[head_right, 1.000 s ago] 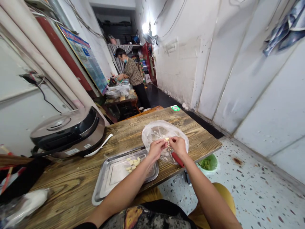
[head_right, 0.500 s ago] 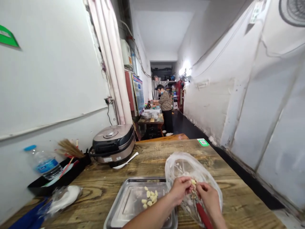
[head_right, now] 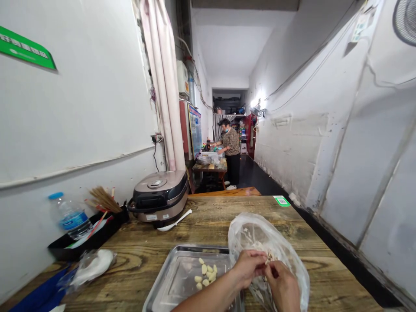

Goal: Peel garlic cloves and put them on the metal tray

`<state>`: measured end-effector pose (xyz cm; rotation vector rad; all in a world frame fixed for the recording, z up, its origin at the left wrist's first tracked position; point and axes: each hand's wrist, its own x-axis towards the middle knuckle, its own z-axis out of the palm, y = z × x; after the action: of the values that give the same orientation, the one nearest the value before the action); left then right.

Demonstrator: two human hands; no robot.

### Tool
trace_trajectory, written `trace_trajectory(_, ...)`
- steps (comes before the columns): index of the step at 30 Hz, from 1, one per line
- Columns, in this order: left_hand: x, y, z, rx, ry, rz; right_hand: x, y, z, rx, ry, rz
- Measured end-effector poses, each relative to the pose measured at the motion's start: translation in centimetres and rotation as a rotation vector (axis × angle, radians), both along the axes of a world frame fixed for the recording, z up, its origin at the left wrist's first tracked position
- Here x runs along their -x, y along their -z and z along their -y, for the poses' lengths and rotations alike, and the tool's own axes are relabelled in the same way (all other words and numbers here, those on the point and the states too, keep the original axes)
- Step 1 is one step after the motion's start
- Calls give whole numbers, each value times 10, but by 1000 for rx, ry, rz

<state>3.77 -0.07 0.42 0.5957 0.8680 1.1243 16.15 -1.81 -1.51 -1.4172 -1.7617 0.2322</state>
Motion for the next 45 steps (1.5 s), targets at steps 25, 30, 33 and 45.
trace_trajectory(25, 20, 3, 11, -47, 201, 196, -11, -6, -6, 287, 218, -161)
trace_trajectory(30, 20, 8, 7, -112, 152, 129, -3, -7, -2, 230, -27, -276)
trace_trajectory(33, 20, 8, 6, -111, 122, 133, 6, -14, 4, 223, -12, -439)
trace_trajectory(45, 12, 5, 16, -132, 84, 106, 11, -24, 9, 443, 29, -870)
